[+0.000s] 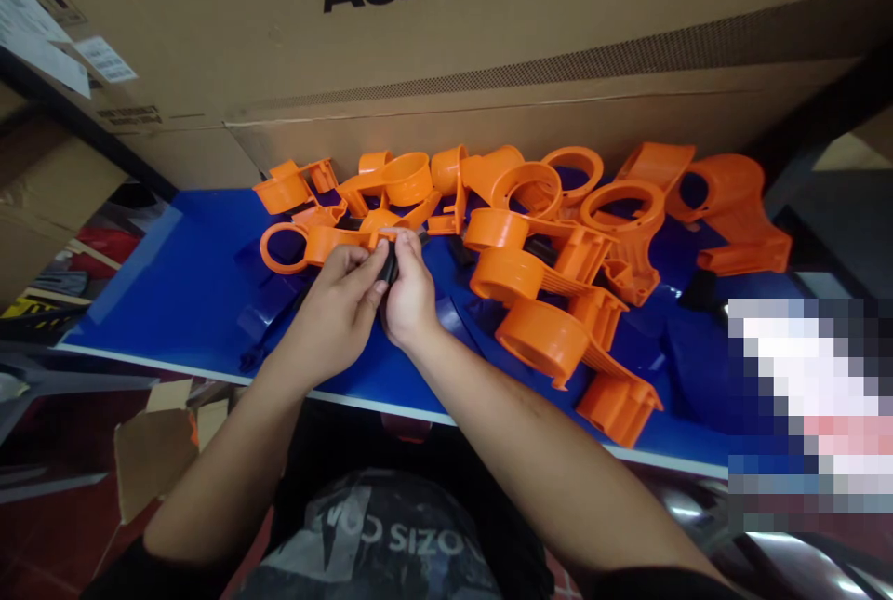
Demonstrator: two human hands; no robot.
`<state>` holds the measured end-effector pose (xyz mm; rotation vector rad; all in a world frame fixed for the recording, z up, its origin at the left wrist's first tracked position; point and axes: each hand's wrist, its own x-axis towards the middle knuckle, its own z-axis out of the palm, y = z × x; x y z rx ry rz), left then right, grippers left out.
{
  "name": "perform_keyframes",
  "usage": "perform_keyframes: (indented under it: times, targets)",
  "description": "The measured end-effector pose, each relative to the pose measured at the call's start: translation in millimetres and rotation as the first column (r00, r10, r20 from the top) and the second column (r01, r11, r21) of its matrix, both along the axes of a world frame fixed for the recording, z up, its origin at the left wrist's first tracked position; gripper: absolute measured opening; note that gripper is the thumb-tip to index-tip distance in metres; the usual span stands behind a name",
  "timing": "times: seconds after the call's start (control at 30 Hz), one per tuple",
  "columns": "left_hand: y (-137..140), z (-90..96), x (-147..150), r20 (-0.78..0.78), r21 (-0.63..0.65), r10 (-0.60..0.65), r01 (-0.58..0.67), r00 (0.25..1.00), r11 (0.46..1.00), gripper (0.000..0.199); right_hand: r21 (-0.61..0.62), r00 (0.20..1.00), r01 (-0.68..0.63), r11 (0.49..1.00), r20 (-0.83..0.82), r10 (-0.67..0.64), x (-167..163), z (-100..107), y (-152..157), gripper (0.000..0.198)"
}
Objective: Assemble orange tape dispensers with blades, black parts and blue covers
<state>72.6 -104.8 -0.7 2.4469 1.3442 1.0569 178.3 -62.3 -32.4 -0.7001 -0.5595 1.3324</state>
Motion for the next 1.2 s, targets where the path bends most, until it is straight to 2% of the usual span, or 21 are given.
perform_keyframes:
  times: [0.17,0.27,0.37,0.53,0.7,0.87,0.93,1.07,1.2]
  targets:
    - [6,-6.2,1,0.162,0.121,0.098,-0.118,0.982,0.986,0.027,0.007,0.998,-0.048,0.999,-0.026,0.048,-1,4,-1,0.027]
    - [9,-8.9,3,0.222,0.128,0.132,-0.163,0.966,0.978,0.02,-0.013,0.998,-0.053,0.999,-0.041,0.053,-1,4,-1,0.029]
    - [8,-9.5,5,0.221,0.115,0.114,-0.142,0.969,0.983,0.022,-0.039,0.999,-0.016,0.999,-0.04,0.015,0,3,0,0.03]
    - [2,-10.9,8,0.191,0.125,0.101,-0.126,0.976,0.984,0.026,-0.077,0.992,0.107,0.991,0.075,-0.101,0,2,-1,0.035]
    - [3,-13.5,11,0.224,0.151,0.131,-0.167,0.966,0.974,0.023,-0.062,0.997,0.051,0.997,0.055,-0.047,1,4,-1,0.042]
    - [4,-12.6,14,0.232,0.132,0.11,-0.143,0.967,0.981,0.021,-0.056,0.999,0.034,0.998,0.035,-0.032,3,4,1,0.042]
    - [-1,-13.1,15,0.264,0.111,0.116,-0.15,0.957,0.982,0.022,-0.027,0.997,0.049,0.998,0.065,-0.048,4,4,0,0.041]
    - [-15,-17.7,17,0.379,0.088,0.156,-0.203,0.912,0.975,0.023,0.073,0.966,0.086,0.994,0.238,-0.101,7,8,-8,0.045]
    - [-27,-25.7,20,0.452,0.052,0.196,-0.245,0.87,0.968,0.021,0.12,0.978,0.016,0.993,0.206,-0.04,9,12,-21,0.039]
